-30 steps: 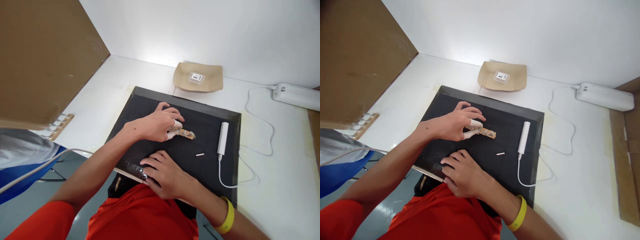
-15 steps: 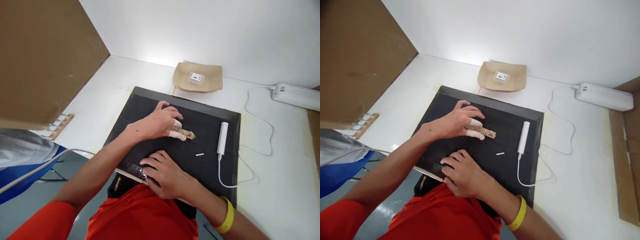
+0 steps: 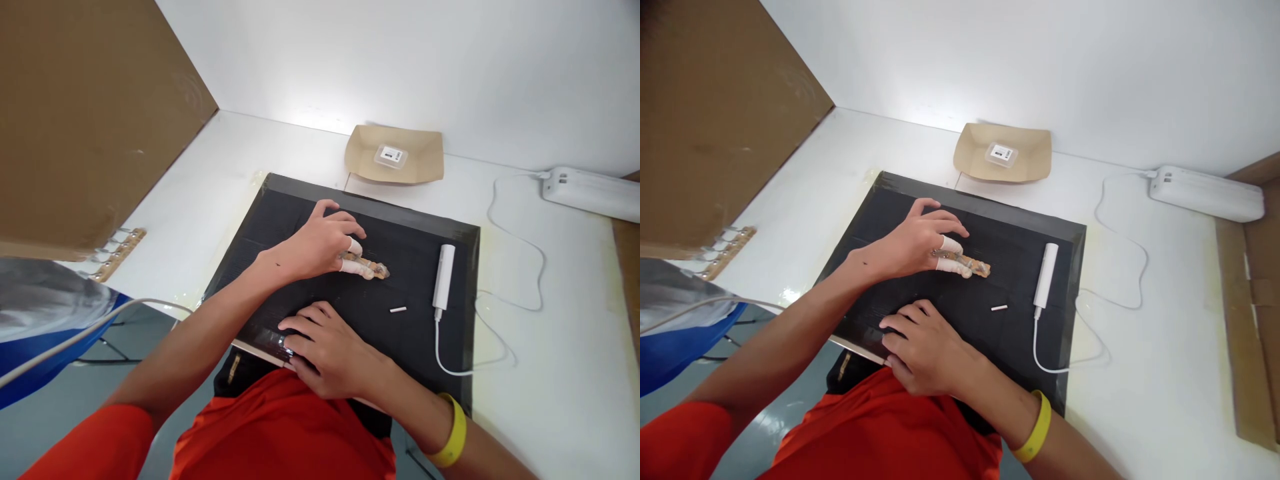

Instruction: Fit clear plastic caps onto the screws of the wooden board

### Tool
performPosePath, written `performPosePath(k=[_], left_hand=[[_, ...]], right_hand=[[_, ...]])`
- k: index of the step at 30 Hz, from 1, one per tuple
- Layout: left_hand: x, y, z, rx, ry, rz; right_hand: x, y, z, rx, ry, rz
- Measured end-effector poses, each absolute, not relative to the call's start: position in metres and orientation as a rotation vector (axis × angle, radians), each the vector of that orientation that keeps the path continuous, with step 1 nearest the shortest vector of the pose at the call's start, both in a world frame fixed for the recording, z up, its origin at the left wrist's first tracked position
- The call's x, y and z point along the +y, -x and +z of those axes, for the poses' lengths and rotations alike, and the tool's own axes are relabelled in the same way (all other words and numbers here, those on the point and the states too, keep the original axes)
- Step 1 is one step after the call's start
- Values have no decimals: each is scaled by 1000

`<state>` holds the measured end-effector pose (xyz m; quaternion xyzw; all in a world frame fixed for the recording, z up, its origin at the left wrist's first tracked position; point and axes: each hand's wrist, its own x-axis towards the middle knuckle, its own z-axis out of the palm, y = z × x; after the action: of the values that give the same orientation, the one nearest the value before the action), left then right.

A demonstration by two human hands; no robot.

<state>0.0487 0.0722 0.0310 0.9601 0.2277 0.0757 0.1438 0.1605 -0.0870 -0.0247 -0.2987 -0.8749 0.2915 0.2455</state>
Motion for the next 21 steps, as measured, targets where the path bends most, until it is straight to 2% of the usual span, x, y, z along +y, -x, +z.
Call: performPosePath(k=[21], left_hand=[[71,-51,25,602,-2767,342]], right_hand=[[-86,-161,-29,-2392,791,742]])
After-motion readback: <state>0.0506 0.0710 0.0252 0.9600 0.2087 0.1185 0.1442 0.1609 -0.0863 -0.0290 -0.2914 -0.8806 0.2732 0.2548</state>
